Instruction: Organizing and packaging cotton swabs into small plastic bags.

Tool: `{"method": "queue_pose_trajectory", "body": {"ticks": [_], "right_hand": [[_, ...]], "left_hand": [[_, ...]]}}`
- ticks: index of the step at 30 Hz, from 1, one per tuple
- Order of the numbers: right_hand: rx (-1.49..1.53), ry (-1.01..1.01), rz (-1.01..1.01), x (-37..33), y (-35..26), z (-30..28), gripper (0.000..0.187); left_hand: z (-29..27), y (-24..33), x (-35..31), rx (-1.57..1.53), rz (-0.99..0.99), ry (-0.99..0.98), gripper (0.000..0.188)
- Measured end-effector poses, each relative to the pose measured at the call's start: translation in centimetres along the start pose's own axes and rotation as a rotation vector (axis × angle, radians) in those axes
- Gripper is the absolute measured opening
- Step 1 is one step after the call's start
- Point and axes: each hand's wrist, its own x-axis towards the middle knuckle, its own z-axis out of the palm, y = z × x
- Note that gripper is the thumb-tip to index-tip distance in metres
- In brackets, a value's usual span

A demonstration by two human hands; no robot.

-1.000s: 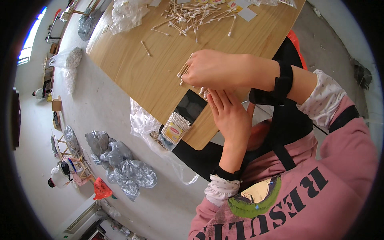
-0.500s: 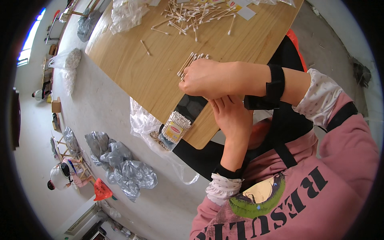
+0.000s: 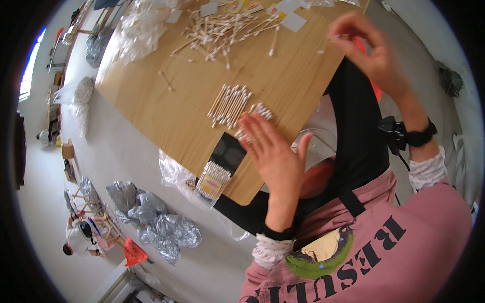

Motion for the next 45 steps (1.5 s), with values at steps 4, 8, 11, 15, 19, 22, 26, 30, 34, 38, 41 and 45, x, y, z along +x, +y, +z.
{"method": "queue_pose_trajectory", "body": {"ticks": [4,8,11,15,19,22,26,30,34,38,41,45], "right_hand": [[-0.173,0.119,0.175,-3.1,2.6,-6.7,0.009],[-0.399,0.148,0.368,-6.9,8.1,-10.7,0.010],[-0.480,0.164,0.438,-7.6,12.3,-10.5,0.013],[-0.522,0.259,0.335,-6.7,12.8,-8.3,0.027],[-0.193,0.316,0.235,-3.6,8.3,-2.5,0.030],[0.469,0.280,0.242,-1.7,1.7,4.1,0.031],[0.717,0.124,0.295,-1.8,-1.1,11.7,0.045],[0.730,0.014,0.239,-2.4,-2.3,16.4,0.055],[0.711,-0.033,0.163,-2.4,-3.3,17.6,0.064],[0.686,-0.103,0.198,-0.5,-2.4,16.2,0.073],[0.722,-0.192,0.218,0.3,-2.4,16.6,0.076],[0.794,-0.299,0.242,-0.1,-2.6,16.8,0.077]], "left_hand": [[-2.4,-2.2,3.1,0.025,-0.030,0.091,0.116],[-3.1,-4.5,6.7,-0.010,0.058,0.060,0.118],[-3.3,-4.6,7.0,0.048,0.111,-0.097,0.118],[-3.5,-4.9,4.8,0.058,0.139,-0.143,0.116],[-3.6,-4.9,2.7,-0.312,0.066,0.040,0.103],[-3.2,-5.2,1.8,-0.935,-0.234,0.480,0.073],[-2.1,-3.5,2.5,-1.405,-0.340,0.602,0.076],[-1.1,-3.1,3.5,-1.421,-0.315,0.586,0.080],[-0.8,-2.7,4.1,-1.425,-0.246,0.504,0.075],[-1.4,-3.4,4.8,-1.366,-0.317,0.643,0.077],[-0.9,-3.6,5.4,-1.440,-0.311,0.648,0.077],[-0.8,-2.9,5.6,-1.525,-0.249,0.549,0.078]]}}
